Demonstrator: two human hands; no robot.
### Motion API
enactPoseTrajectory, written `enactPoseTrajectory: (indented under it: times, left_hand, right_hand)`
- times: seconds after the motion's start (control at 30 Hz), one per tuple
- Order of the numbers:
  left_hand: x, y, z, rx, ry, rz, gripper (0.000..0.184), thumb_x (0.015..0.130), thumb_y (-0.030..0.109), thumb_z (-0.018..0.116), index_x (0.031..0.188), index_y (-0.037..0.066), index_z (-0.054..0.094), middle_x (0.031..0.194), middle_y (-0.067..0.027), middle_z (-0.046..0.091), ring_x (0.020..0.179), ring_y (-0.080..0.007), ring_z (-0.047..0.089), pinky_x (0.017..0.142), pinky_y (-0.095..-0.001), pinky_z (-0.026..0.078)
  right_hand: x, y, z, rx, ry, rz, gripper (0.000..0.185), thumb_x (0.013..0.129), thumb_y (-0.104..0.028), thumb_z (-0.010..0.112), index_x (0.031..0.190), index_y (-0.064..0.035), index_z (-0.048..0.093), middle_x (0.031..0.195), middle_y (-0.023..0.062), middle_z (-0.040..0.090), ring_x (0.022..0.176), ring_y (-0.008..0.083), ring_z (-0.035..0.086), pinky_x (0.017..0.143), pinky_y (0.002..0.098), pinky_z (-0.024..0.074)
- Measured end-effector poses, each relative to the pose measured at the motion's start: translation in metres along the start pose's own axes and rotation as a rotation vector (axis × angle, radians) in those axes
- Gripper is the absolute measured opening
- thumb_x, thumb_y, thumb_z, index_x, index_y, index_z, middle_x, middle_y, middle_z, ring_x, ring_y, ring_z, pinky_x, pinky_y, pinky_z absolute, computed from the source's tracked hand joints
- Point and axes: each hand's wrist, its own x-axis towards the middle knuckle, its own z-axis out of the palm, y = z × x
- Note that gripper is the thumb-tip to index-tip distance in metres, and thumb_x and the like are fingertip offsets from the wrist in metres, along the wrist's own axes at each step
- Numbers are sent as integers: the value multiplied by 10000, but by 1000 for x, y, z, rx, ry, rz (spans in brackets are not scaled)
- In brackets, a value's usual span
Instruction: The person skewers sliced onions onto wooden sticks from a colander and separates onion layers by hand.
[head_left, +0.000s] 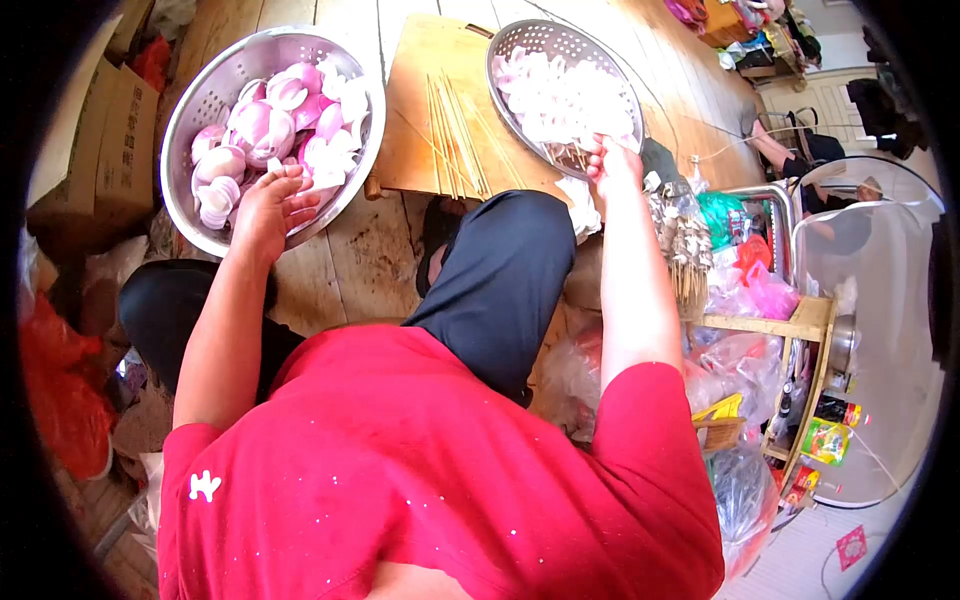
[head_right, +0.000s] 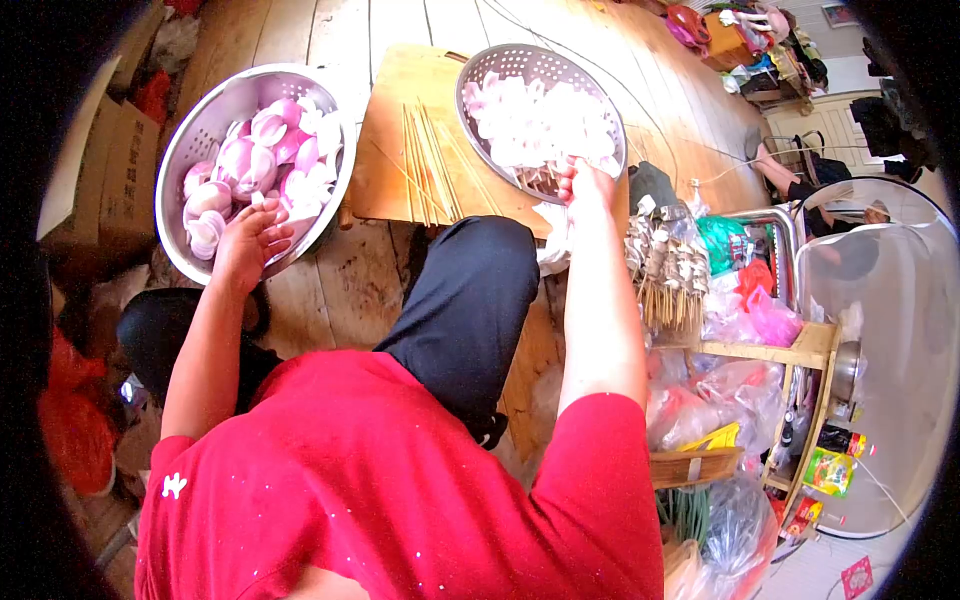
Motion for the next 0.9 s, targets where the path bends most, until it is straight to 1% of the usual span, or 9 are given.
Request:
enactPoseTrajectory:
  times: [0.13,0.3,0.47,0.57,0.6,0.67,0.77,0.87,0.9]
  left_hand:
    - [3,-6,0,17,27,-40,250,870,125,543,1108,53,520,932,-57,612,753,-175,621,657,-287,520]
    - [-2,-2,5,26,22,-15,243,871,105,538,1100,25,519,920,-74,596,732,-173,616,650,-277,508]
    - [8,2,-5,-5,73,115,267,877,75,502,1131,-9,506,978,-119,615,760,-198,630,645,-301,525]
    - [19,9,-19,-11,168,183,248,878,46,492,1120,-7,502,951,-123,625,779,-217,641,659,-302,545]
    - [22,11,-22,-31,187,228,236,872,31,494,1103,-12,507,948,-122,625,773,-214,642,648,-293,548]
    - [28,15,-25,-1,204,272,226,859,25,516,1080,-20,523,921,-127,623,730,-208,640,640,-289,546]
    - [37,16,-17,160,225,316,209,839,46,558,1038,-12,575,910,-103,621,731,-204,638,651,-294,534]
    - [47,16,-5,340,156,406,197,828,75,594,994,-32,596,870,-97,625,715,-172,629,639,-275,523]
    - [61,11,-4,450,173,485,194,822,82,607,972,-42,604,823,-91,628,722,-160,631,631,-264,517]
  right_hand:
    - [27,-4,-6,-256,83,103,188,921,-147,439,947,-59,603,668,7,542,480,84,443,378,216,320]
    - [45,-4,-12,-404,87,82,160,902,-121,412,986,-17,500,613,107,568,399,142,477,310,257,299]
    - [48,2,-40,-530,76,25,195,881,-219,515,922,-37,569,657,87,604,521,199,610,408,294,466]
    - [24,-14,-43,-757,109,-139,299,933,-268,426,1066,-35,558,807,80,632,537,168,624,382,263,453]
    - [-10,-24,-28,-764,137,-261,291,932,-243,442,1019,-6,588,806,93,634,529,165,622,372,276,442]
    - [-15,-31,-28,-749,8,-399,275,921,-222,457,1054,-44,619,794,51,629,576,89,592,470,245,416]
    - [-53,-45,7,-822,-47,-497,280,888,-163,441,1020,-38,654,857,72,654,725,125,624,624,248,462]
    - [-112,-42,60,-899,-217,-867,286,840,-146,434,953,-45,677,987,104,671,988,183,601,897,259,413]
    - [-113,-26,74,-831,-203,-959,274,834,-155,440,926,-56,679,863,92,667,851,134,605,795,254,440]
